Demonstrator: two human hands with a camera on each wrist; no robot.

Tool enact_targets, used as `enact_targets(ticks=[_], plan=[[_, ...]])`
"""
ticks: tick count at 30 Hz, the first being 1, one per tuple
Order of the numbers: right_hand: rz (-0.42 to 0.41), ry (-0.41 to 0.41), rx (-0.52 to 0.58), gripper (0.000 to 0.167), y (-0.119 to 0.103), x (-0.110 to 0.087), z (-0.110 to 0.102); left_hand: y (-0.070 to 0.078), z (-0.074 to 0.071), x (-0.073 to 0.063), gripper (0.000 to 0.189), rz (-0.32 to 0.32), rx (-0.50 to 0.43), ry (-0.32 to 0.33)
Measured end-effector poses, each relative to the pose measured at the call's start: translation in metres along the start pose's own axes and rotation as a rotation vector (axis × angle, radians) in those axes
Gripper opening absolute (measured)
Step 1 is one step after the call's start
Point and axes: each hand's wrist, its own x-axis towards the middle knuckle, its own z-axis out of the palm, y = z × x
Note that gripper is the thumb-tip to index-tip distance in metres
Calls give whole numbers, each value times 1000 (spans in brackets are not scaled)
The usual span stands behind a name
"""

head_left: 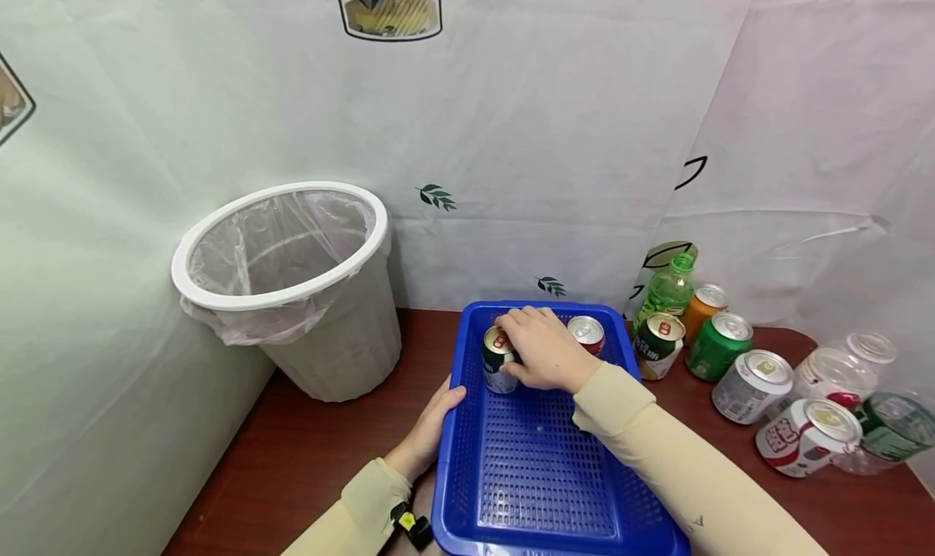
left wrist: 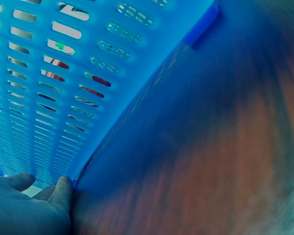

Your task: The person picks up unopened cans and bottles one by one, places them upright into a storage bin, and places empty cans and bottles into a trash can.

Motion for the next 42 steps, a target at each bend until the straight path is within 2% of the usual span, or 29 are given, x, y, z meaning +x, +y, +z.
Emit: enact_targets(ticks=[8, 20, 25, 32, 38, 42], plan=[[89, -24, -37, 64, -1, 12, 3, 1, 1, 0, 64, 13, -8, -32], [215, -49, -53, 70, -4, 13, 4, 1, 1, 1, 65, 21, -7, -34], [195, -47, -75, 70, -3, 10, 2, 0, 1, 2, 66, 23, 3, -34], [146, -26, -68, 61, 0, 1, -11, 0, -1, 1, 65, 15, 11, -19], [137, -20, -58, 64, 4, -16, -24, -1, -1, 0, 64, 19, 10, -18], [121, 24, -56, 60, 12, -30, -29, -2, -2, 0, 64, 20, 11, -23]])
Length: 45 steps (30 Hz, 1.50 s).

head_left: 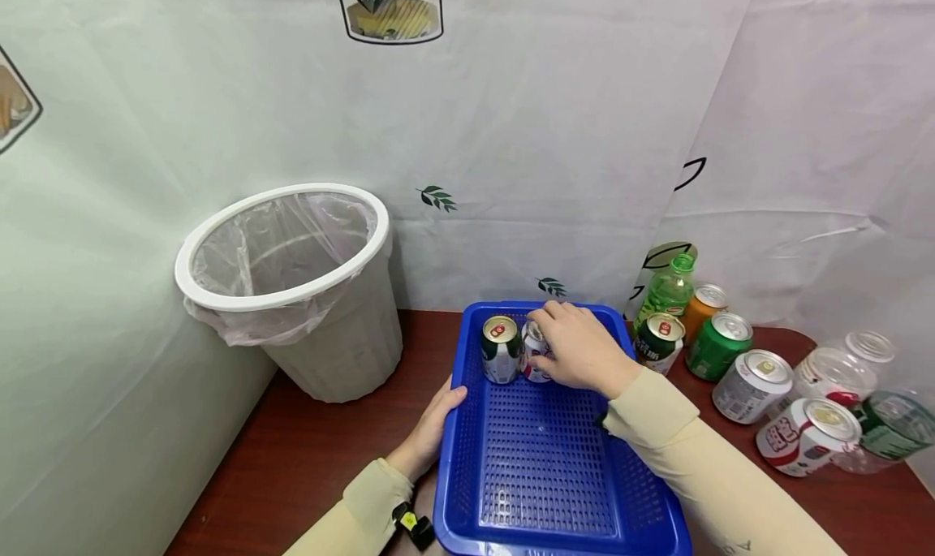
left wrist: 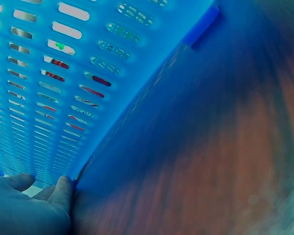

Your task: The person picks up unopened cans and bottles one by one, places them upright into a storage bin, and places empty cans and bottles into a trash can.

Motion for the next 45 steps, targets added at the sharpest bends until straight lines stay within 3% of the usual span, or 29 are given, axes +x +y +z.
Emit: enact_targets(ticks=[5, 14, 22, 37, 45], plan=[[-4, 58, 19, 55, 15, -15, -4, -1, 0, -1, 64, 0, -1, 0], [85, 71, 109, 54, 32, -46, -18, -1, 1, -2, 64, -1, -1, 15], [135, 154, 149, 51, 44, -76, -34, -1, 1, -1, 64, 8, 7, 8], [232, 263, 96, 51, 74, -137, -35, 0, 0, 0, 63, 18, 8, -18], [366, 263, 58, 52, 98, -184, -35, 2, 0, 1, 64, 29, 6, -33]])
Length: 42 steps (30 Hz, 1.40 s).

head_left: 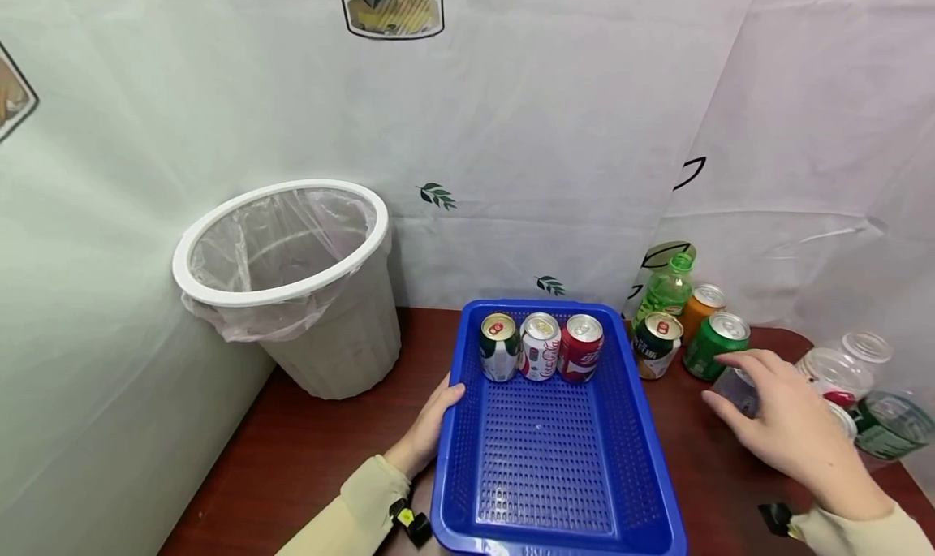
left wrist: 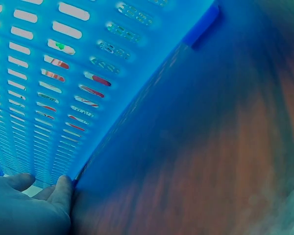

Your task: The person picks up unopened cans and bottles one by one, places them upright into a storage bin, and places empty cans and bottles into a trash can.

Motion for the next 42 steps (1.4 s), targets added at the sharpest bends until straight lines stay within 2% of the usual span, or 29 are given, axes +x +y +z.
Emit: enact_targets(ticks=[7, 11, 15, 17, 19, 22, 26, 35, 38, 42], plan=[[146, -12, -82, 56, 36, -31, -10, 3, 0, 1, 64, 7, 15, -1], [130, 93, -44, 54, 54, -52, -6, 3, 0, 2, 65, 4, 7, 3], [82, 241, 28, 53, 65, -69, 3, 3, 0, 2, 65, -2, 6, 13], [73, 291, 40, 63, 69, -73, 6, 3, 1, 2, 66, -3, 7, 16], [63, 329, 44, 80, 71, -75, 8, 3, 1, 2, 66, -4, 3, 15], [48, 353, 39, 101, 73, -74, 9, 2, 2, 1, 66, -8, 5, 18], [51, 349, 20, 111, 73, -71, 10, 2, 3, -2, 66, -25, 3, 37], [150, 284, 11, 99, 69, -76, 12, 4, 2, -1, 64, -3, 14, 15], [181, 252, 3, 80, 66, -78, 12, 5, 3, -1, 63, -8, 16, 25], [213, 167, -18, 54, 65, -81, 11, 5, 4, -2, 64, -10, 21, 31]])
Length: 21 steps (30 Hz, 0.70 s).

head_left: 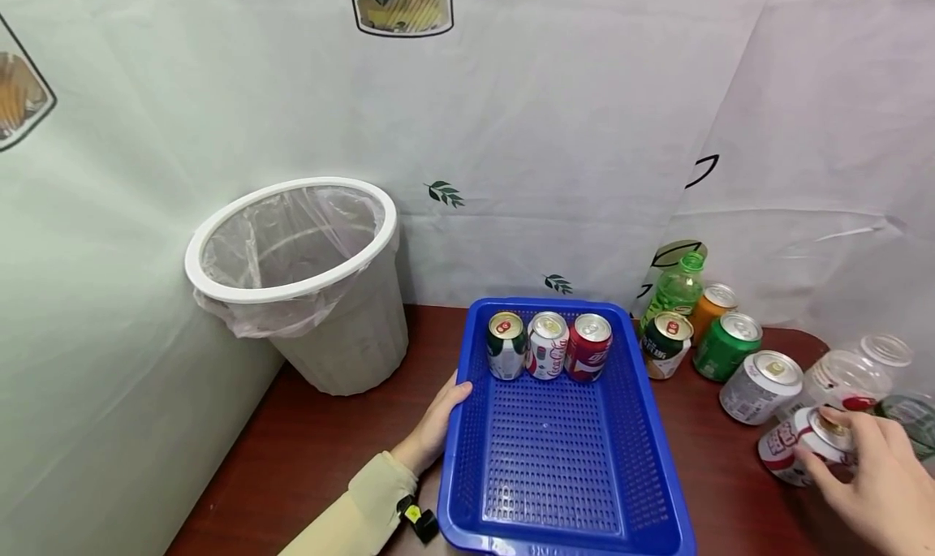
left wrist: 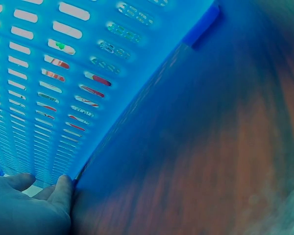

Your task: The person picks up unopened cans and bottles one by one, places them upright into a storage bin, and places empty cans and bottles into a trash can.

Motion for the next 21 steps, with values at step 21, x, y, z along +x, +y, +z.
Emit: enact_targets(ticks=[21], plan=[[52, -54, 6, 78, 0, 0, 4, 0, 0, 0, 66, 2, -5, -10]])
